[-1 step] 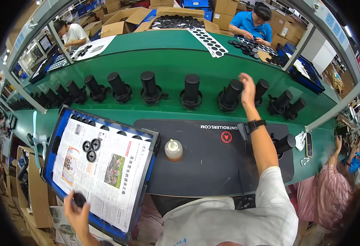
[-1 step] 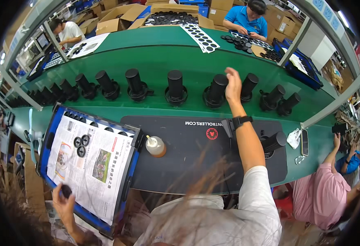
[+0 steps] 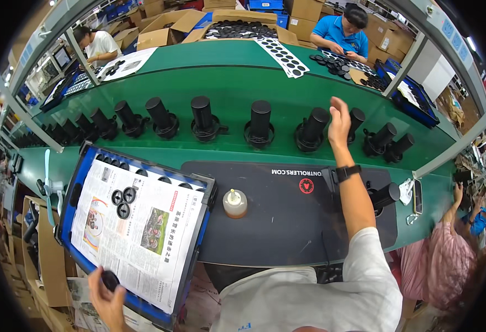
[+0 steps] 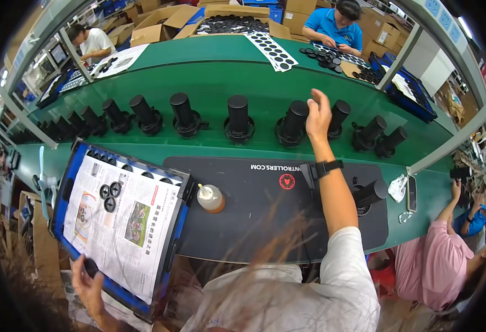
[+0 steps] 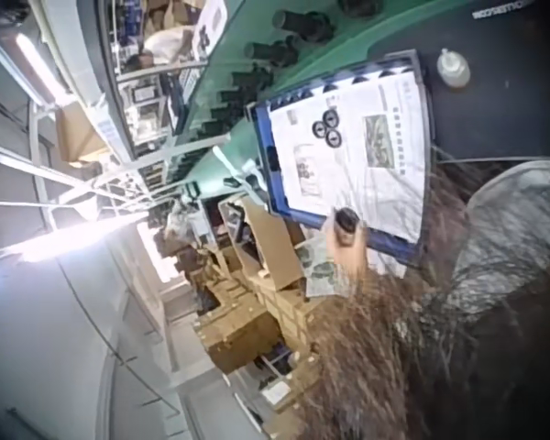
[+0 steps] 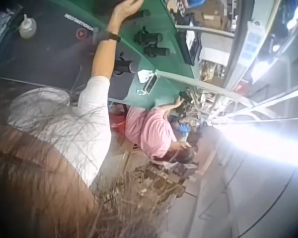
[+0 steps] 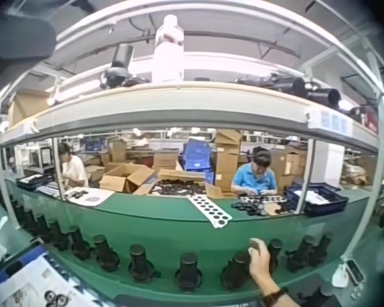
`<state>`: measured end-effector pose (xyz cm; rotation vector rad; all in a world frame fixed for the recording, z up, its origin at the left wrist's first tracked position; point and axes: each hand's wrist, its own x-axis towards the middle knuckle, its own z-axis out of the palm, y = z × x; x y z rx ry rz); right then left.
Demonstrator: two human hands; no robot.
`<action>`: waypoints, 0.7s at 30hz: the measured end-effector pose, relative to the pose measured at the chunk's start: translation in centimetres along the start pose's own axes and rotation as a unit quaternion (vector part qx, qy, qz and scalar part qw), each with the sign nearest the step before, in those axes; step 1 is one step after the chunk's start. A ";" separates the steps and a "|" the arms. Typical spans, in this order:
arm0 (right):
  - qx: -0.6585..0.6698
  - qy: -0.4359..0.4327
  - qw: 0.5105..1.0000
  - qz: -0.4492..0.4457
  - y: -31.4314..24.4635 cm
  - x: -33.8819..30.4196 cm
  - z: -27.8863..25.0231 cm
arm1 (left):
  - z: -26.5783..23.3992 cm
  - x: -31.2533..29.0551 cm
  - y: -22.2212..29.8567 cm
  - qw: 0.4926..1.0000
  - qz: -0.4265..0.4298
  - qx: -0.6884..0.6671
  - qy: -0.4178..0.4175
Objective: Assembling plastic housings for electronic components and applying glue to small parts.
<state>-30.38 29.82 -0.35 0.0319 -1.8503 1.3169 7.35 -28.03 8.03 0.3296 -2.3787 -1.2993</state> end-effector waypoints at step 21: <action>0.592 -0.137 0.771 0.194 -18.8 -10.4 -1.6 | 25.6 -3.6 6.7 0.937 0.011 -0.275 -0.215</action>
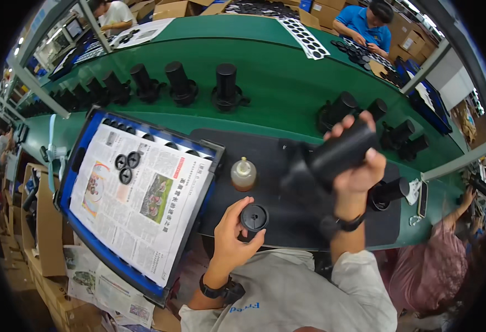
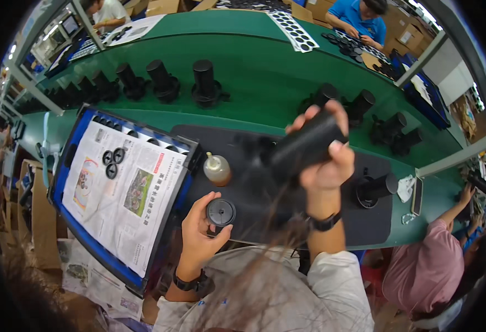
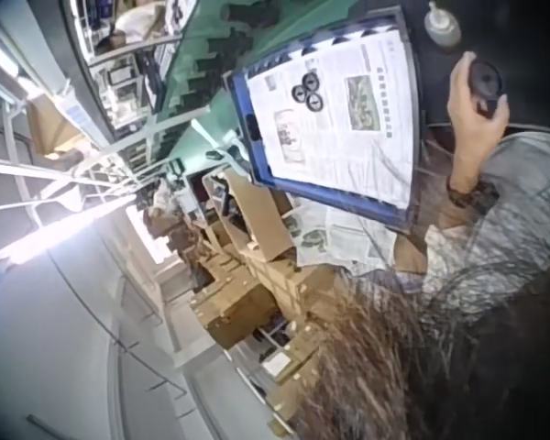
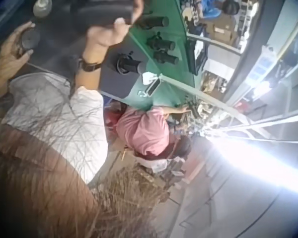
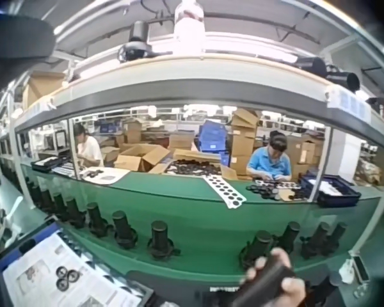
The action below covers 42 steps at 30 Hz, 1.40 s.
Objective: Assembling plastic housings for electronic components and applying glue to small parts.
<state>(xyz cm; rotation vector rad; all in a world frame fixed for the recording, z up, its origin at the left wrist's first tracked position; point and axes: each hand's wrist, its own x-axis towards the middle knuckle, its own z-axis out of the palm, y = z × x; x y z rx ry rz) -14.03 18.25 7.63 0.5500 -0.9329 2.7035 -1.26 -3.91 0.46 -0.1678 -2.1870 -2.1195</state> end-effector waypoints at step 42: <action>0.091 0.325 0.937 0.086 -0.4 -9.1 -6.0 | 6.4 -0.1 -4.1 0.994 0.102 0.024 -0.028</action>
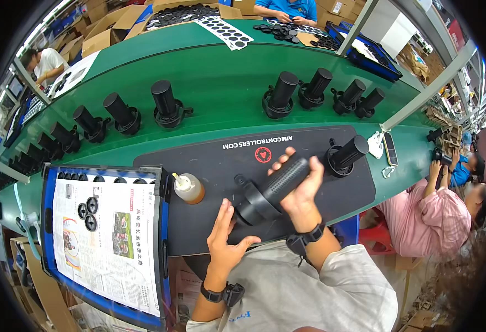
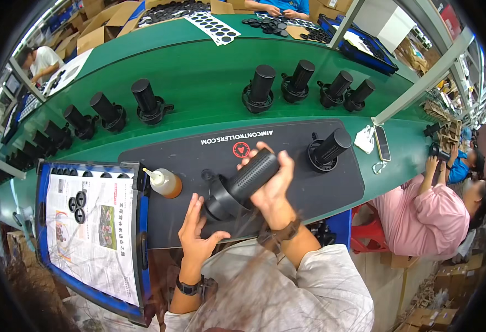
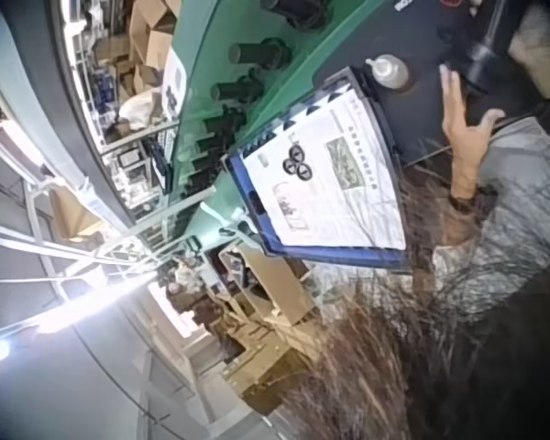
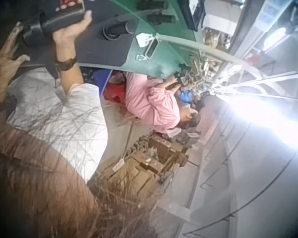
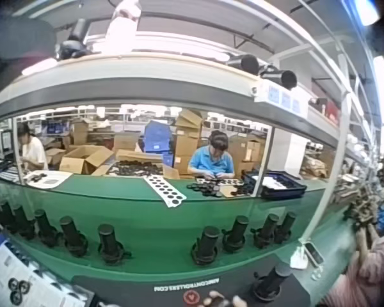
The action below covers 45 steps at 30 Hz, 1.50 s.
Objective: Assembling plastic housings for electronic components and applying glue to small parts.
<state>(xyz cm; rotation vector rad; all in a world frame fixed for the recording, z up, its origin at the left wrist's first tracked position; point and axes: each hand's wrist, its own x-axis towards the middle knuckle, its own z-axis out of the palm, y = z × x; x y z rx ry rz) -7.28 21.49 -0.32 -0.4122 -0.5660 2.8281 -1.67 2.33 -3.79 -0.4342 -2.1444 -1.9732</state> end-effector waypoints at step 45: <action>-0.720 -0.234 0.561 -0.335 15.1 23.2 12.4 | -31.9 -0.7 6.5 0.879 -0.191 0.407 0.158</action>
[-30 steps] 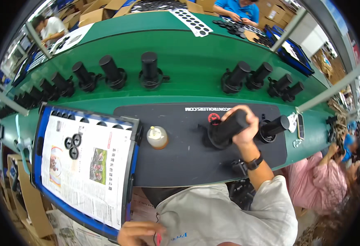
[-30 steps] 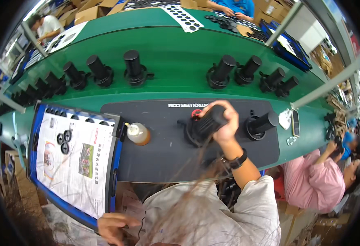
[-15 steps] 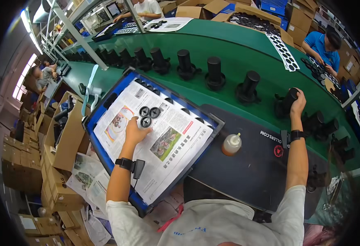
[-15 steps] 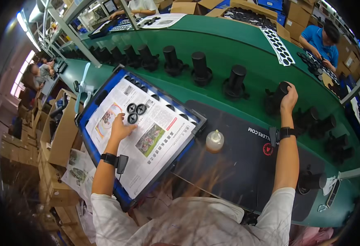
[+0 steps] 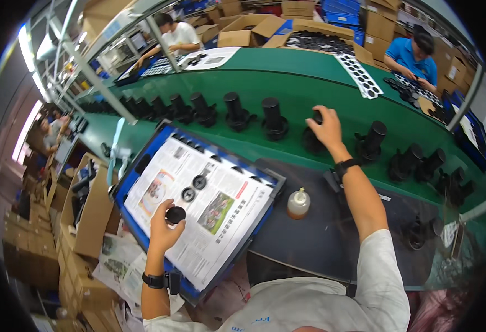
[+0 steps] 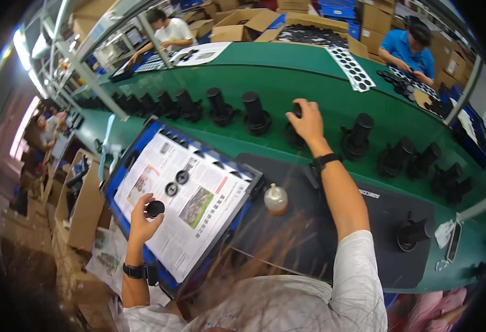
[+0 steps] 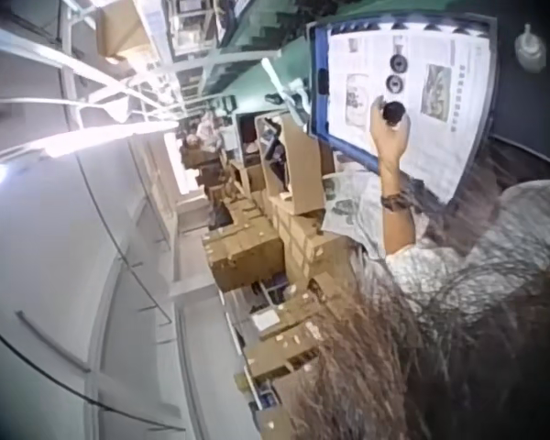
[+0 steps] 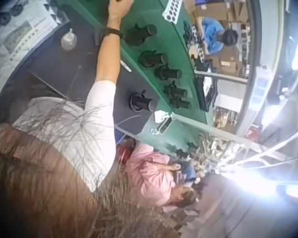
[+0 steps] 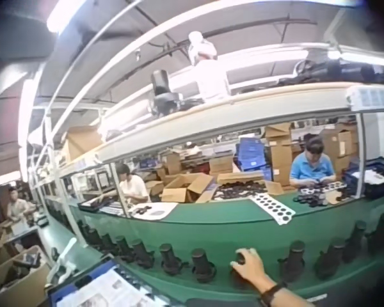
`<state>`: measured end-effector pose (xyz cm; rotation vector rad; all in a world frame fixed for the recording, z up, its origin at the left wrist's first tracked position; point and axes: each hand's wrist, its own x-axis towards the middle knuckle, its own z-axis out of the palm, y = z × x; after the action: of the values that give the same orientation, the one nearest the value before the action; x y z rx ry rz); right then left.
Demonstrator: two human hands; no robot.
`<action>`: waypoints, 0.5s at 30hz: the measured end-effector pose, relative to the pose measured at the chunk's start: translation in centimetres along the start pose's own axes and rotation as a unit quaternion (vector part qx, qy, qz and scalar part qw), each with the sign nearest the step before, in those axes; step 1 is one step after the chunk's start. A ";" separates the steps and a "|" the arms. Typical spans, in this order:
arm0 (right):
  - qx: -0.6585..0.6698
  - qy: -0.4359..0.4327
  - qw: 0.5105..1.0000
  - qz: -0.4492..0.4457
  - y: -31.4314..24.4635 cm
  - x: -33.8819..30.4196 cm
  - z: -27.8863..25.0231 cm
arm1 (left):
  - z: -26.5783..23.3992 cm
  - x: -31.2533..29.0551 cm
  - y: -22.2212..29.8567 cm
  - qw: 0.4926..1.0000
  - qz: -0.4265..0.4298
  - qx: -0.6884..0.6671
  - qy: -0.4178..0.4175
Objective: Assembling plastic housings for electronic components and applying glue to small parts.
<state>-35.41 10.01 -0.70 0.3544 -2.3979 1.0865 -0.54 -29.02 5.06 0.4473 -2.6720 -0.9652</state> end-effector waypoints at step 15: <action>0.764 -0.008 0.645 0.014 -14.2 -12.4 -16.2 | 13.4 -8.8 14.3 0.798 0.139 -0.574 -0.117</action>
<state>-13.79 13.54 11.04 0.7881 -0.8135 2.8367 0.09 -7.66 3.19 -0.3485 -1.6849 -2.3027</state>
